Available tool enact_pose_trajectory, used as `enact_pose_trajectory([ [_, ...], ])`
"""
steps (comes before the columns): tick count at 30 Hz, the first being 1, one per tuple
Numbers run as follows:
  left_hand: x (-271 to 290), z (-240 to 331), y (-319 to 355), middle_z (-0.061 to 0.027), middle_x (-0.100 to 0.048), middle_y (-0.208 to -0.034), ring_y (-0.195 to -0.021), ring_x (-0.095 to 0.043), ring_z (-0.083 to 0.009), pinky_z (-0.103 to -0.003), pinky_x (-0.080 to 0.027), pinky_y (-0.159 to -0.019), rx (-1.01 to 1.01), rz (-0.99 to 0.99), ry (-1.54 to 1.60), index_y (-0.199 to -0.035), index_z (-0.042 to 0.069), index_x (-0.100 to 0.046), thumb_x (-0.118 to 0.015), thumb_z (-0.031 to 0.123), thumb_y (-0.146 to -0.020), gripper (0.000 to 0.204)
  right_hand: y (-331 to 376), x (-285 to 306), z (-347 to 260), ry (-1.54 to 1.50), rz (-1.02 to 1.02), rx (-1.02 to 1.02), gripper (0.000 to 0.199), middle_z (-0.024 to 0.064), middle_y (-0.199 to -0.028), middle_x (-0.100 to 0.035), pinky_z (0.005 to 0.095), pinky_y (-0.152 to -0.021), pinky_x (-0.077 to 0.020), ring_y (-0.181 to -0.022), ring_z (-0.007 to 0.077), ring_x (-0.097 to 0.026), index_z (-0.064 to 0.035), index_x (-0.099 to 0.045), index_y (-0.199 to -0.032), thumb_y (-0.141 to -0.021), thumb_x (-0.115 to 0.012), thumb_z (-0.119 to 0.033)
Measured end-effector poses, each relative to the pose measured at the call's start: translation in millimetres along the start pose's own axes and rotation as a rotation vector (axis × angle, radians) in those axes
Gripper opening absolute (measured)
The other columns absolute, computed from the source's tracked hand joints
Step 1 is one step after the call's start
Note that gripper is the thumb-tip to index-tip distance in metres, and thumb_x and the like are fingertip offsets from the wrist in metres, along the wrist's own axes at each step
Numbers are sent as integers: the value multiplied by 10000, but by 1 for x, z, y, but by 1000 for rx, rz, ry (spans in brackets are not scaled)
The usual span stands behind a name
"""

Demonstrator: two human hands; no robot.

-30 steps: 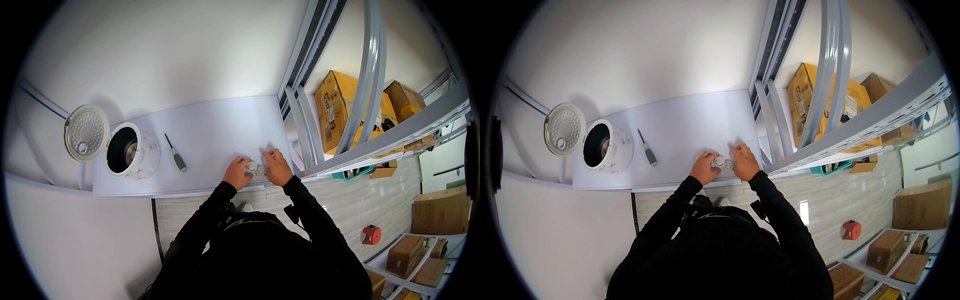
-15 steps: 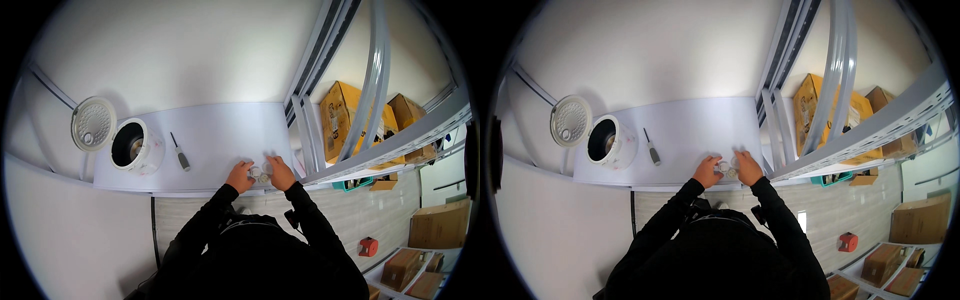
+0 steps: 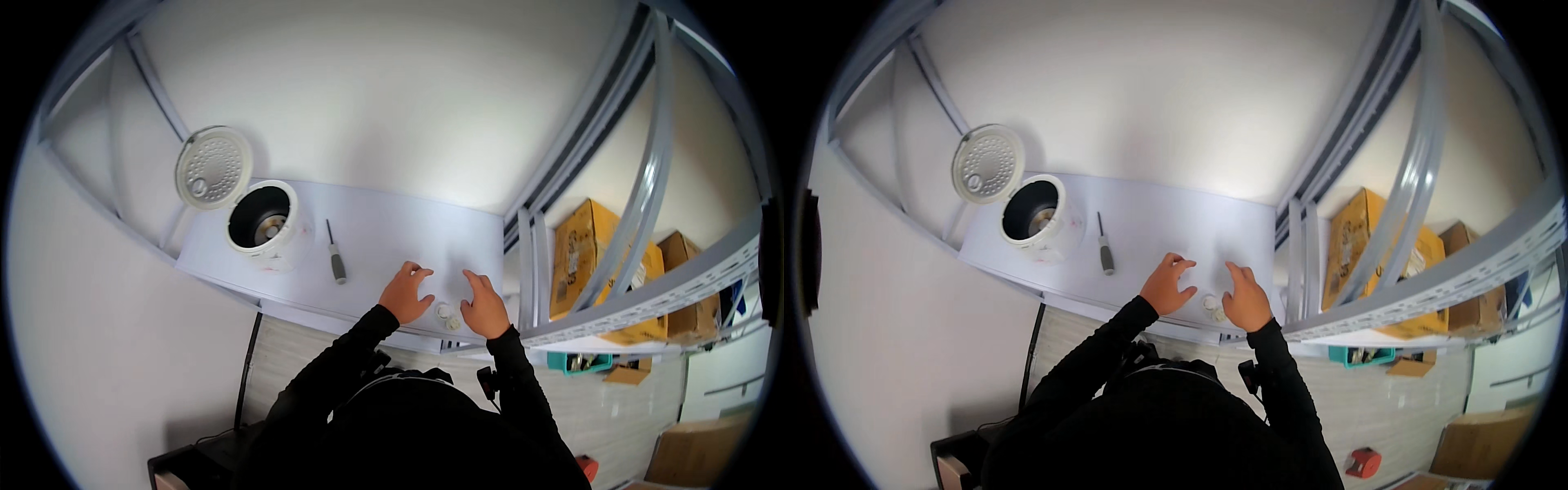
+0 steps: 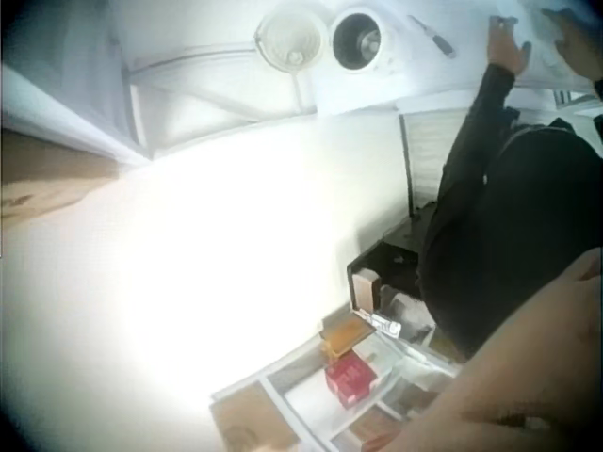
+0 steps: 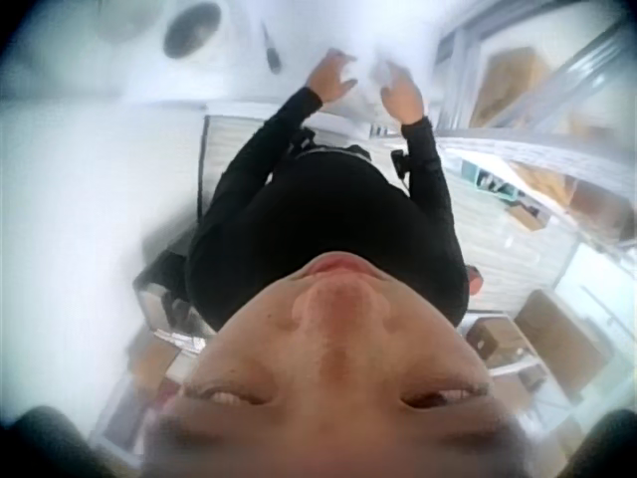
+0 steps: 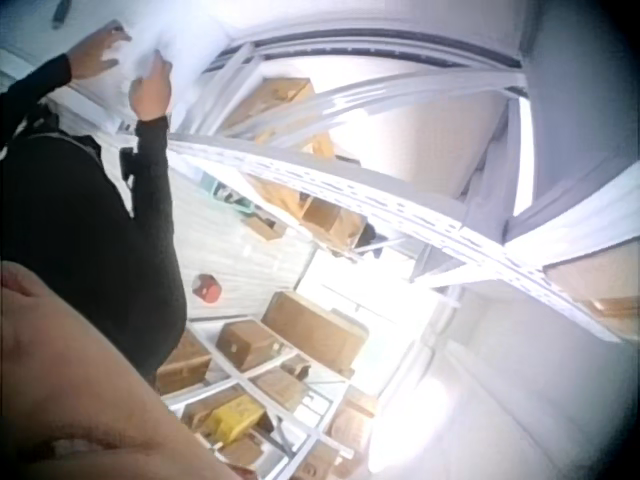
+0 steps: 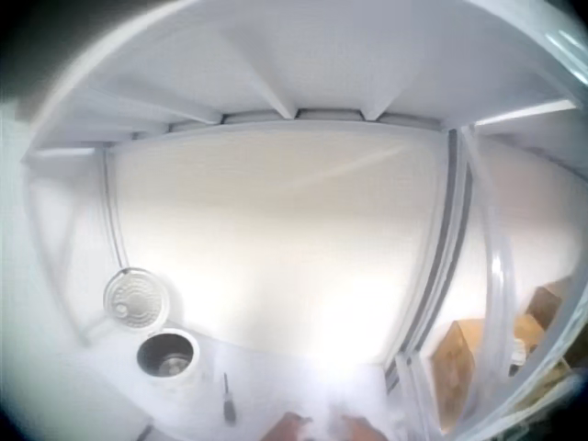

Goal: The person uses a screwdriver to remove screws from a white plastic lid, then places small white plastic pieces into a rice cooker pot. The person reattaches the lid and tightens the screws.

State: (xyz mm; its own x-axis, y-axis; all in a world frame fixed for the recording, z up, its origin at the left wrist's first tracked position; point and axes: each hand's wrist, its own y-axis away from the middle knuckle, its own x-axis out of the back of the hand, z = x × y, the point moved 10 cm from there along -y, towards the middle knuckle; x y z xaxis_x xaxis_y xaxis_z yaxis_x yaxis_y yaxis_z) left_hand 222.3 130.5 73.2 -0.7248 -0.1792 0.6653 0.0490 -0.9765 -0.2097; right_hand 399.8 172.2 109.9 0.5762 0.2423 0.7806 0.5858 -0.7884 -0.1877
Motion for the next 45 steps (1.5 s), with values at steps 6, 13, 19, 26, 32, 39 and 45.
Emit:
enact_pose_trajectory([
  [6, 81, -14, 27, -125, -575, -1207, -908, -630, -256, -368, -548, -813, 52, 171, 74, -1237, 77, -663, -787, 147, -843, 419, -39, -37, -96, -142, -185, 181, 551, 166, -1218, -610, 457, -809, -556, -921, 369, -666, -103, -579, -1384, -847, -704, -88],
  [13, 201, -53, 79, -105, -605, -1151, -866, -625, -250, -346, -537, -770, 96, 419, 43, -1149, 74, -690, -778, 93, -842, 320, -86, -91, -182, -231, -215, 261, 464, 133, -1190, -627, 426, -779, -554, -860, 311, -662, -90, -617, -1320, -871, -726, -137],
  [19, 329, -121, 135, -171, -566, -1189, -1128, -540, -370, -454, -461, -950, 129, 900, -257, -1137, 78, -671, -795, 94, -802, 358, -150, -138, -239, -280, -44, 213, 469, 204, -1215, -622, 447, -939, -515, -1079, 384, -612, -7, -606, -1295, -888, -752, -186],
  [26, 432, -233, 137, -178, -522, -1269, -1155, -531, -358, -450, -450, -977, 142, 877, -183, -1274, 55, -564, -819, 81, -771, 565, -208, -185, -291, -195, 257, 143, 580, 303, -1353, -550, 480, -1038, -486, -1237, 474, -559, 30, -545, -1378, -926, -753, -267],
  [32, 409, -291, 102, -235, -495, -1391, -1297, -475, -419, -476, -405, -1109, 171, 527, 208, -1470, -40, -424, -810, 224, -851, 777, -209, -213, -310, 7, 302, 71, 576, 239, -1322, -571, 461, -969, -529, -1186, 442, -601, -27, -554, -1377, -876, -769, -211],
  [39, 403, -327, 81, -230, -633, -1337, -1205, -630, -326, -392, -484, -1029, 145, 252, 353, -1522, -4, -452, -667, 154, -932, 647, -196, -224, -323, 113, 168, -229, 564, 214, -1200, -614, 471, -818, -570, -954, 445, -674, -62, -583, -1331, -837, -794, -235],
  [45, 429, -342, 66, -184, -729, -1170, -1025, -726, -298, -371, -561, -898, 184, 163, 461, -1400, 26, -611, -679, 102, -914, 497, -186, -243, -356, 132, 123, -125, 584, 261, -1006, -658, 497, -696, -564, -865, 452, -688, -5, -535, -1263, -824, -816, -268],
])
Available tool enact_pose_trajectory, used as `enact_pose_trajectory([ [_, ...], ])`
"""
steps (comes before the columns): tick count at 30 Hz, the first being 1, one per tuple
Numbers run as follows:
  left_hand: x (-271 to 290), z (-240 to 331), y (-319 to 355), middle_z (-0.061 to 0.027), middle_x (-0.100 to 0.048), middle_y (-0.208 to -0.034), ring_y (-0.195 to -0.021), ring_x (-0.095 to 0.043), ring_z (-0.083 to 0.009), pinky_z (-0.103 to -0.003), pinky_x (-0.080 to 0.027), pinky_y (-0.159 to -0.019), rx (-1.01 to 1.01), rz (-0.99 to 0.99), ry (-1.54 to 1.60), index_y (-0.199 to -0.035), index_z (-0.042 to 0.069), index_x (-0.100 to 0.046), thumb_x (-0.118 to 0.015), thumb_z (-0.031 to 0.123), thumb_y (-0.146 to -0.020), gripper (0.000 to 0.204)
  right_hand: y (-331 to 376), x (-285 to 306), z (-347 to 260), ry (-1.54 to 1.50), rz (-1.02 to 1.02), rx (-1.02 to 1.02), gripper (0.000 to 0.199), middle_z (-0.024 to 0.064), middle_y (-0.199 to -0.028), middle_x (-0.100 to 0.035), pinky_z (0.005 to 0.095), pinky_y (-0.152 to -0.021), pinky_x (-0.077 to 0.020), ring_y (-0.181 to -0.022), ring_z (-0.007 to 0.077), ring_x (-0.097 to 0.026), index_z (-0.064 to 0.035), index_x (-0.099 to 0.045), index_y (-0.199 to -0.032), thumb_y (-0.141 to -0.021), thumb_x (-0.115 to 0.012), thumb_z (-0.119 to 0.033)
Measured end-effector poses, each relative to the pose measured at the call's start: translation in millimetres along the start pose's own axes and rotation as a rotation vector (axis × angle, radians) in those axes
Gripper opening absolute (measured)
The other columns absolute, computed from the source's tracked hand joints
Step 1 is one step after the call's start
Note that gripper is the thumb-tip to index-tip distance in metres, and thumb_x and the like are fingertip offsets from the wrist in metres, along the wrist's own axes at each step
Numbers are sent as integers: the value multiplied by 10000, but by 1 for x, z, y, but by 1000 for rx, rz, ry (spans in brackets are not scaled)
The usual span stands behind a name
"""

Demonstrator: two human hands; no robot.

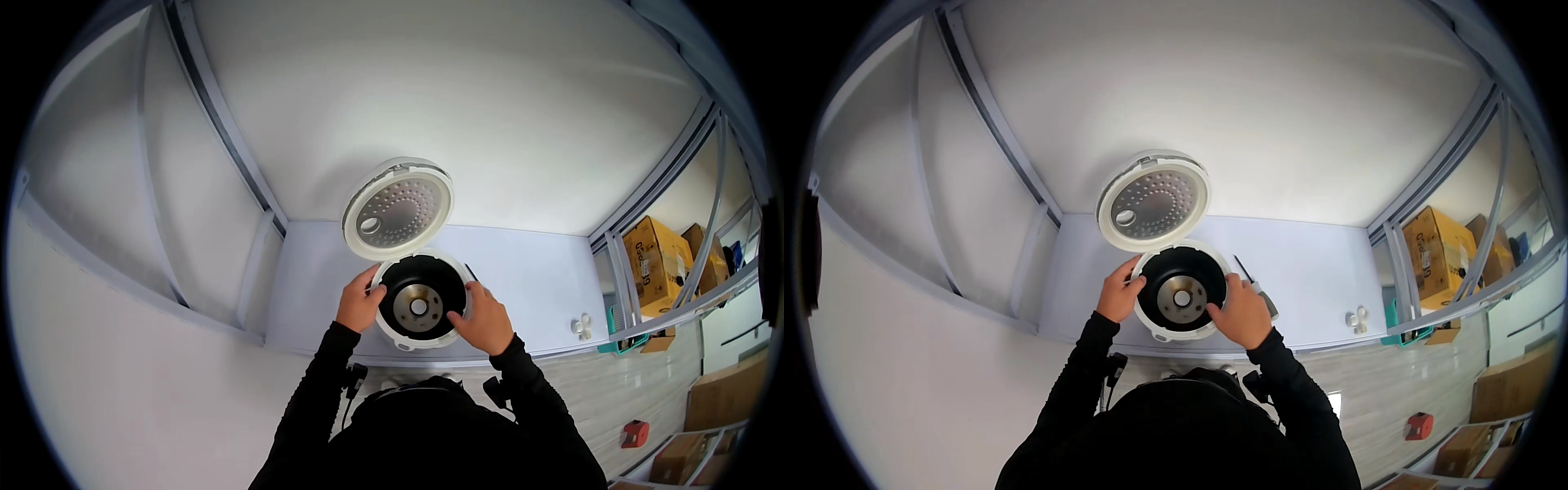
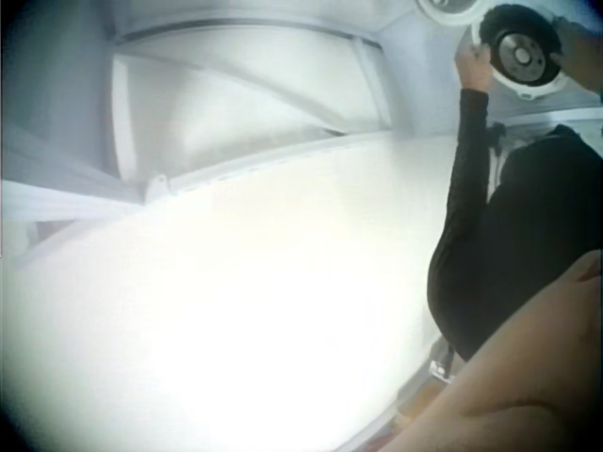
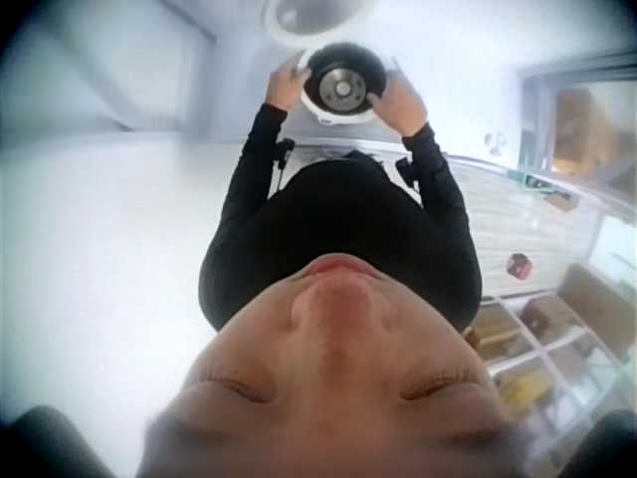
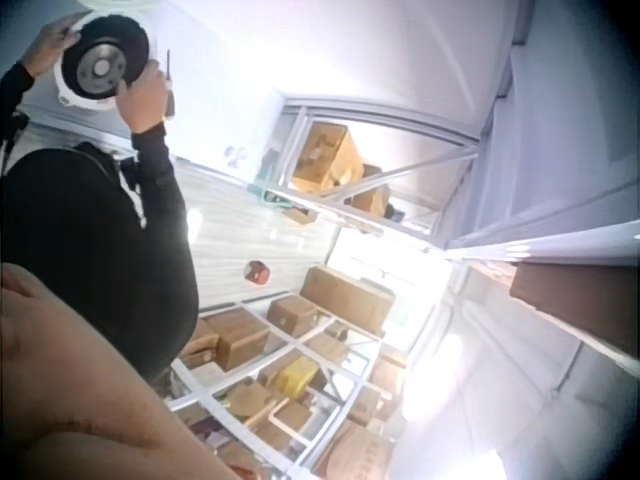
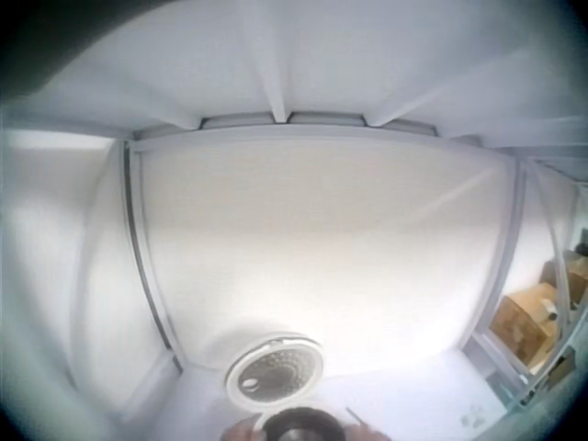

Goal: The person uses a screwdriver to remove screws from a white plastic lid, then places small white plastic pieces into a rice cooker pot. The person reattaches the lid and tightens the screws.

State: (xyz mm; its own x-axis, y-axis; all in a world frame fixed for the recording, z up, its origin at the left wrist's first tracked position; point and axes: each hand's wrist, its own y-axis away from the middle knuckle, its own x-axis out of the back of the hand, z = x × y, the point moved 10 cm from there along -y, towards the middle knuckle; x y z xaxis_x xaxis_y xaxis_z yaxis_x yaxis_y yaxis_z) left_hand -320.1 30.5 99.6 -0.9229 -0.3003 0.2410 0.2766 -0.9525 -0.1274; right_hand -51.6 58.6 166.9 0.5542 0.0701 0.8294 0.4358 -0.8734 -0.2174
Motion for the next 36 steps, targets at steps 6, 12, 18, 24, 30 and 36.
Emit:
enact_pose_trajectory([
  [6, 39, 11, -19, -127, -742, -1079, -919, -750, -250, -359, -593, -810, -12, 99, -148, -1140, 47, -752, -790, 118, -851, 301, 1, -12, -36, 64, -68, 5, 550, 201, -755, -680, 494, -578, -542, -666, 421, -689, -17, -533, -1134, -826, -829, -363],
  [12, 41, 15, -22, -117, -715, -1096, -907, -718, -247, -365, -583, -787, -39, 76, -256, -1194, 46, -704, -803, 130, -832, 385, -24, 6, -37, 166, -1, -3, 539, 166, -851, -720, 441, -603, -560, -721, 371, -715, -37, -563, -1211, -849, -806, -354],
  [18, 42, 60, -15, -122, -535, -1287, -1083, -606, -258, -389, -528, -891, -201, 262, -255, -1466, 67, -472, -762, 90, -841, 689, -63, 2, -5, -403, 96, 31, 819, 243, -1411, -539, 435, -960, -572, -1213, 372, -635, 7, -356, -1549, -878, -790, -171],
  [24, 33, 65, -11, -165, -434, -1394, -1191, -553, -288, -414, -507, -969, -205, 304, -134, -1575, 51, -330, -755, 79, -837, 852, -77, -13, -5, -685, 75, 109, 928, 176, -1635, -271, 508, -1154, -421, -1448, 368, -433, -54, -180, -1640, -919, -759, -135],
  [30, 30, 71, -11, -171, -391, -1421, -1267, -520, -304, -441, -484, -1057, -216, 295, -103, -1601, 55, -290, -749, 65, -839, 890, -82, -14, -11, -786, 59, 153, 910, 167, -1621, -297, 497, -1158, -418, -1449, 354, -432, -58, -174, -1642, -923, -731, -85],
  [36, 36, 40, -26, -152, -421, -1463, -1336, -486, -292, -457, -458, -1099, -86, 271, 239, -1543, 59, -362, -736, 42, -842, 795, -89, -10, 1, -898, 169, 78, 705, 140, -1447, -487, 375, -918, -586, -1155, 239, -612, -34, -365, -1545, -944, -730, -84],
])
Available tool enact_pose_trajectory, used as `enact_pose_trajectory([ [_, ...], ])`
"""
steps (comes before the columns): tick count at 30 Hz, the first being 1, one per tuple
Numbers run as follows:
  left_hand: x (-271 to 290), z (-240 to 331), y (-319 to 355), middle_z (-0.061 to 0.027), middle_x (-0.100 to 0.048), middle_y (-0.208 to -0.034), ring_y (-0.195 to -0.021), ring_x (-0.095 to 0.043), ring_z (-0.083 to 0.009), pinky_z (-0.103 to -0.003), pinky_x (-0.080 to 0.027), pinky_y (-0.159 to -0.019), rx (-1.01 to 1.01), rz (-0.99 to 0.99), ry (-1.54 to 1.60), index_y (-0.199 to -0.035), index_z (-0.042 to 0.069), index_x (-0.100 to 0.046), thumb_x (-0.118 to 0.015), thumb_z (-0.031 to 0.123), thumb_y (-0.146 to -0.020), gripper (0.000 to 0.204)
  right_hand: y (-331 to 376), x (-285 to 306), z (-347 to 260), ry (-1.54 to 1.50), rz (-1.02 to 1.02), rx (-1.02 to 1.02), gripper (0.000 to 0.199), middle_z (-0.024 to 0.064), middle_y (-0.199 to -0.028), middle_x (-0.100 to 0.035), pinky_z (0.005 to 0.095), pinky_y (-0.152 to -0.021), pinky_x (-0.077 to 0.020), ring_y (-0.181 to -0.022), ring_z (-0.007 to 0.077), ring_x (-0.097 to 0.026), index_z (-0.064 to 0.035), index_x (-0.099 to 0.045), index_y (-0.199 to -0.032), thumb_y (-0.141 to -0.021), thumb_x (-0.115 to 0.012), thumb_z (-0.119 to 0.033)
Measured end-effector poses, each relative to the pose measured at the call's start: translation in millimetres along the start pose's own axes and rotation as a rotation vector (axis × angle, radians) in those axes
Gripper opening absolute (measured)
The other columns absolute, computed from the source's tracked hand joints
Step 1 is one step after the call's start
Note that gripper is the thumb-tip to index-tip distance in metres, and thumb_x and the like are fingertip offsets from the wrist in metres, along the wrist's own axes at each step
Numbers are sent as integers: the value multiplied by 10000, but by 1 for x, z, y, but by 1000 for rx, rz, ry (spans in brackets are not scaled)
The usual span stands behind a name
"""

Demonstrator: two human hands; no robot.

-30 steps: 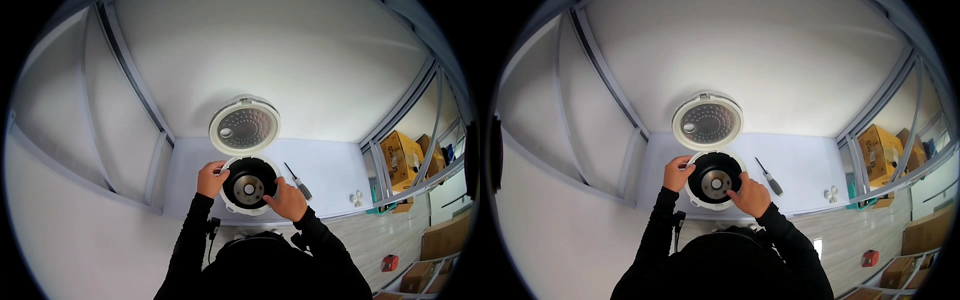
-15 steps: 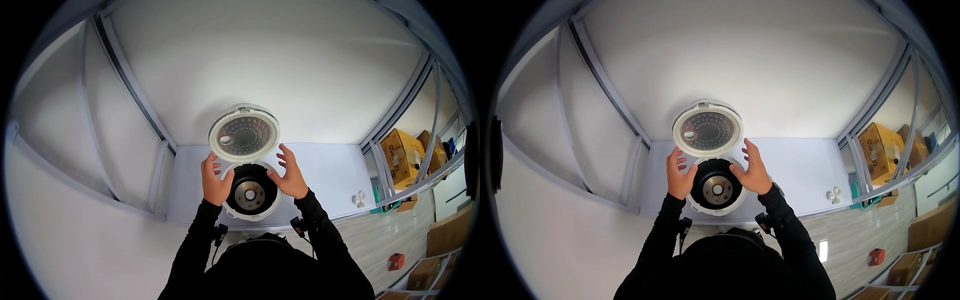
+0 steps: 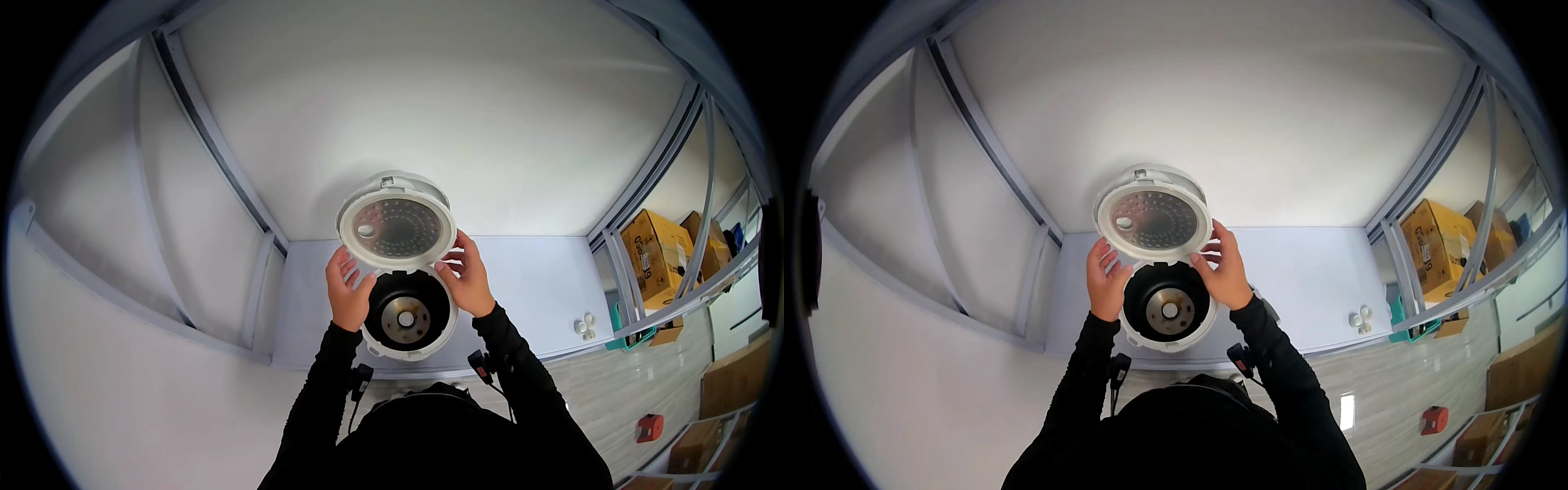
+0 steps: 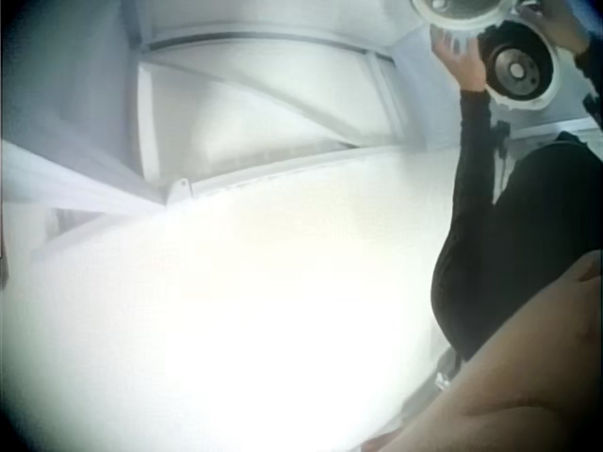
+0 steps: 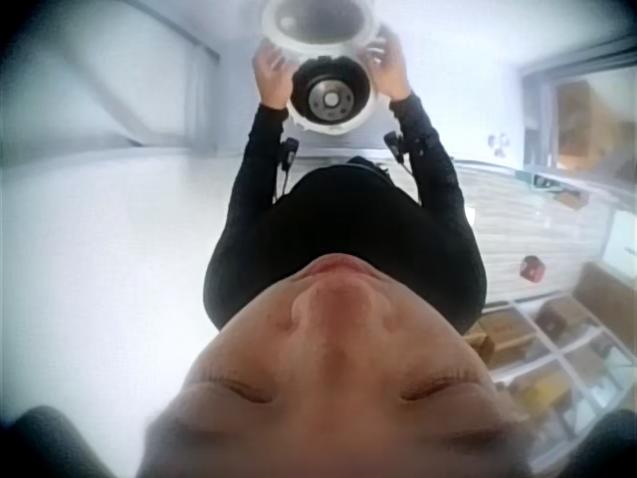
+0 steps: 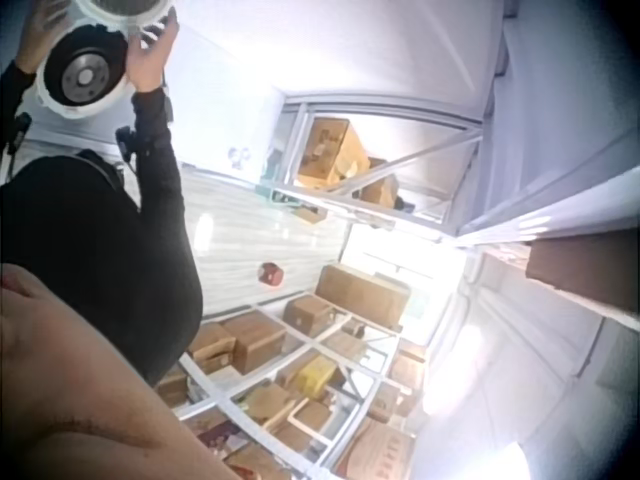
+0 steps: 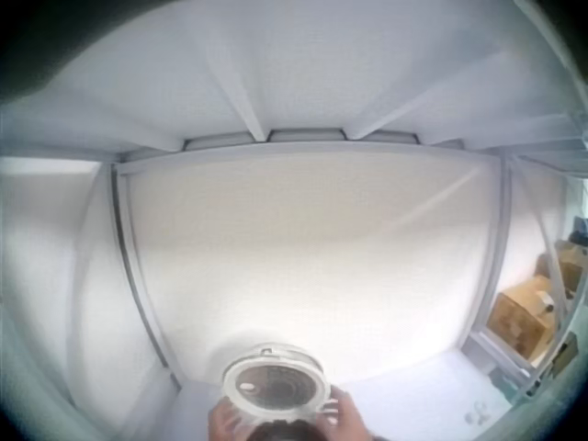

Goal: The person uses a screwdriver to remove screws from a white plastic lid, then places small white plastic pieces into a rice cooker pot. The person reattaches the lid and tightens the screws.

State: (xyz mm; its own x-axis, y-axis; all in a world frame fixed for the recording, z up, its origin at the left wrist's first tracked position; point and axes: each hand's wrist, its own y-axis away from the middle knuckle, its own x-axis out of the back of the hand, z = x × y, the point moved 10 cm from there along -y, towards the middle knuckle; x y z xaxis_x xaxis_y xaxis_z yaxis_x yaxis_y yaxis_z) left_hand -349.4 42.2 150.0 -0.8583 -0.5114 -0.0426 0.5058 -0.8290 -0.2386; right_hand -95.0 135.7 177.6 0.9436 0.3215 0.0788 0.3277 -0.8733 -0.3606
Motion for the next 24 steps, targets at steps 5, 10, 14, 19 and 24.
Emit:
enact_pose_trajectory([
  [5, -4, -5, -5, -144, -436, -1486, -1358, -471, -289, -454, -423, -1129, 61, -43, 150, -1518, 60, -393, -719, 18, -839, 755, -6, 4, 21, -79, -6, -141, 384, 88, -1204, -585, 307, -765, -620, -1028, 155, -622, 18, -546, -1332, -988, -693, -71],
  [10, -5, 16, 6, -138, -459, -1502, -1372, -464, -281, -438, -371, -1161, 44, -59, 133, -1518, 54, -419, -674, 64, -868, 697, 15, 10, -17, -47, 41, 96, 295, 84, -1127, -570, 290, -765, -619, -1022, 168, -602, -10, -593, -1247, -969, -690, -28],
  [14, -10, 41, 26, -142, -514, -1470, -1341, -502, -259, -392, -368, -1157, -22, -148, 342, -1485, 6, -458, -586, 143, -952, 566, 40, 25, -67, 99, 61, 320, 314, 118, -1129, -564, 338, -853, -586, -1042, 239, -591, -28, -619, -1190, -895, -680, 61],
  [19, -43, 62, 67, -138, -625, -1340, -1259, -577, -233, -343, -413, -1109, 149, -379, 748, -1405, -40, -556, -445, 181, -1035, 446, 69, 64, -91, 245, 57, 494, 329, 158, -1172, -583, 396, -929, -546, -1086, 328, -641, -43, -685, -1113, -826, -675, 117],
  [24, -94, 78, 103, -166, -560, -1447, -1324, -556, -261, -377, -432, -1119, 164, -647, 741, -1481, -30, -477, -492, 321, -1022, 577, 91, 116, -75, 218, 115, 453, 341, 148, -1176, -587, 405, -924, -556, -1099, 334, -665, -51, -701, -1110, -818, -691, 125],
])
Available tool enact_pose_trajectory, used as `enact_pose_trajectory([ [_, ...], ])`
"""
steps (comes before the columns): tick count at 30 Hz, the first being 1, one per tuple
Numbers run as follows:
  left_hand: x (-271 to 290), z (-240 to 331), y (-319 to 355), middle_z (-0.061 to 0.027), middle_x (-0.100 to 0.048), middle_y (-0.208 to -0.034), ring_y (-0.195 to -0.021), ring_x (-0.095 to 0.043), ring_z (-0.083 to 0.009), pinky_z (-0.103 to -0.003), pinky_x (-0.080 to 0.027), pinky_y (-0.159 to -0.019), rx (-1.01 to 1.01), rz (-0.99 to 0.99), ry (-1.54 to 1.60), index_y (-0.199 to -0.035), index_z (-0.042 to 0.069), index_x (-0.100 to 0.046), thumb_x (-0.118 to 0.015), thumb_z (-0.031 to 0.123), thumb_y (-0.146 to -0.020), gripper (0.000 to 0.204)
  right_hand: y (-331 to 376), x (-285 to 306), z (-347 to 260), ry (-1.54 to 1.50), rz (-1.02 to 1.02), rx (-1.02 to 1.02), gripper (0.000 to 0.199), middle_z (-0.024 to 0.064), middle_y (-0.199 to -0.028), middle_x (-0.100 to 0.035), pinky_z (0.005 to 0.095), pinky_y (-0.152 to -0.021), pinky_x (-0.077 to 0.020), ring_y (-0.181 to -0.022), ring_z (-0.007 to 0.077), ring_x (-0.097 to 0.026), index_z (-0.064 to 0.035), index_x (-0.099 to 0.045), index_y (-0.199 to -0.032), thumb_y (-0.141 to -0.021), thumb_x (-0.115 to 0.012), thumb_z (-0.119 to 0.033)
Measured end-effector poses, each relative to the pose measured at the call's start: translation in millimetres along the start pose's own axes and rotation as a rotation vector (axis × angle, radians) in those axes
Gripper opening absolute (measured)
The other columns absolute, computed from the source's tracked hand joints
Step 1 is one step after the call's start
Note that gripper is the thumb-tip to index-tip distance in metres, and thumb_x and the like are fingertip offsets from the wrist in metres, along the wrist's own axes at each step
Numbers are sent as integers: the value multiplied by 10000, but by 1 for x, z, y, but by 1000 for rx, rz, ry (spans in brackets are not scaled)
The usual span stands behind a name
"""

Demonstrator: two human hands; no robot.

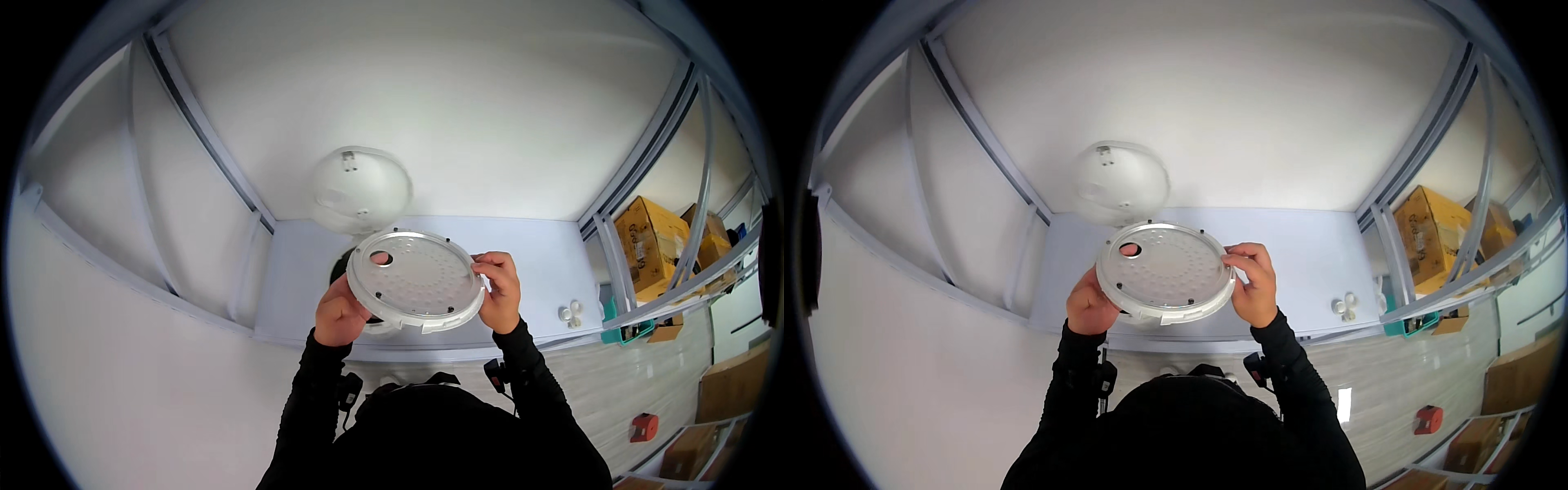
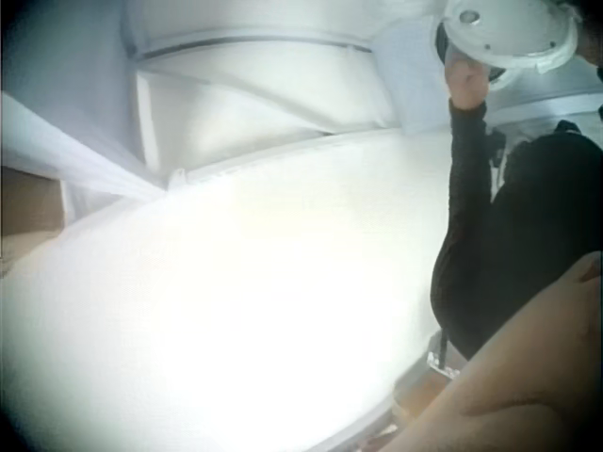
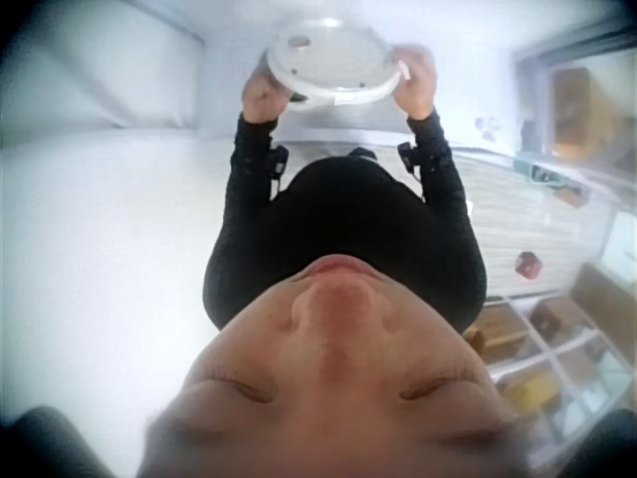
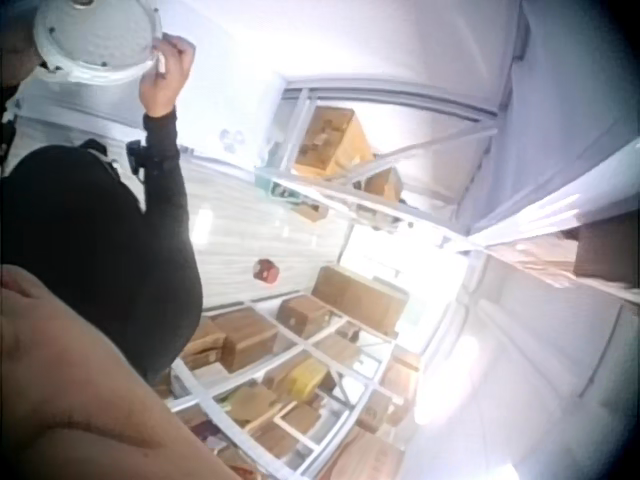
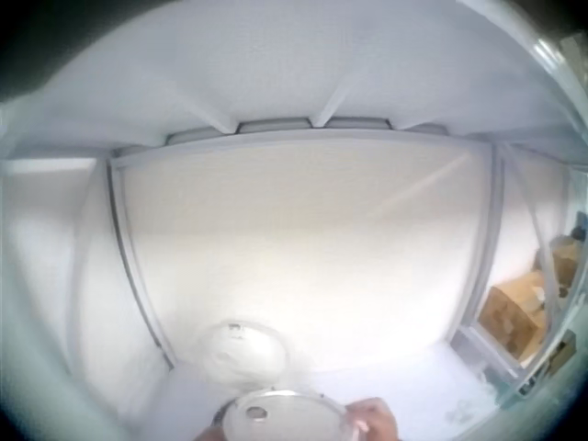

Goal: The person uses a screwdriver to remove screws from a white plastic lid, then places small white plastic pieces into a rice cooker pot. The person reattaches the lid and tightens the screws.

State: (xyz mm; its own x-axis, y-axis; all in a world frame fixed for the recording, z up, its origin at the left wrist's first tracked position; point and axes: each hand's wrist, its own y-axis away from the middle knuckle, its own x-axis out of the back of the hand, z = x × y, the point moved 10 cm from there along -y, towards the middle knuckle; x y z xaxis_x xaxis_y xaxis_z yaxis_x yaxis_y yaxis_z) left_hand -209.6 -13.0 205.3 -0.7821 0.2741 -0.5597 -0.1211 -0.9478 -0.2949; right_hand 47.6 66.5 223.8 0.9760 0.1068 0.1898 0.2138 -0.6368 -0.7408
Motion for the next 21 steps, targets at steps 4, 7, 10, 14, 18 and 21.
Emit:
enact_pose_trajectory([
  [4, -16, -68, 7, -147, -470, -1530, -1389, -514, -293, -412, -441, -1131, 94, 95, -61, -1517, 2, -411, -593, 254, -982, 619, 30, 34, 16, 40, 63, -13, 345, 142, -1168, -578, 409, -935, -554, -1099, 334, -667, -53, -700, -1108, -814, -700, 128],
  [7, -32, -116, 0, -147, -465, -1525, -1358, -531, -293, -435, -466, -1111, 187, 231, 276, -1533, 30, -378, -649, 111, -941, 656, 55, 66, 31, 128, 79, -47, 337, 147, -1193, -556, 406, -949, -550, -1117, 335, -656, -51, -696, -1107, -817, -705, 122],
  [10, -43, -147, -2, -143, -491, -1481, -1311, -558, -269, -424, -487, -1084, 196, 326, 32, -1540, 44, -370, -630, 23, -912, 680, 71, 88, 52, 180, 75, -98, 376, 159, -1237, -529, 407, -949, -552, -1149, 332, -637, -47, -663, -1164, -823, -731, 94],
  [14, -57, -179, 6, -125, -553, -1381, -1251, -595, -251, -393, -502, -1058, 170, 402, 31, -1521, 49, -396, -599, -72, -852, 710, 90, 110, 96, 208, 98, -351, 478, 176, -1326, -474, 426, -944, -552, -1192, 335, -608, -18, -585, -1278, -841, -771, 38],
  [18, -41, -200, 34, -122, -584, -1335, -1220, -610, -253, -386, -512, -1042, 178, 574, -91, -1495, 38, -414, -600, -91, -819, 713, 116, 97, 147, 372, -256, -502, 561, 242, -1259, -547, 469, -943, -538, -1122, 421, -615, 2, -530, -1355, -853, -765, -85],
  [21, -34, -205, 59, -123, -582, -1340, -1220, -606, -251, -379, -514, -1033, 127, 653, -43, -1479, 24, -423, -593, -98, -783, 726, 134, 70, 162, 450, -490, -455, 580, 267, -1222, -588, 521, -930, -530, -1105, 478, -608, -21, -534, -1366, -866, -753, -217],
])
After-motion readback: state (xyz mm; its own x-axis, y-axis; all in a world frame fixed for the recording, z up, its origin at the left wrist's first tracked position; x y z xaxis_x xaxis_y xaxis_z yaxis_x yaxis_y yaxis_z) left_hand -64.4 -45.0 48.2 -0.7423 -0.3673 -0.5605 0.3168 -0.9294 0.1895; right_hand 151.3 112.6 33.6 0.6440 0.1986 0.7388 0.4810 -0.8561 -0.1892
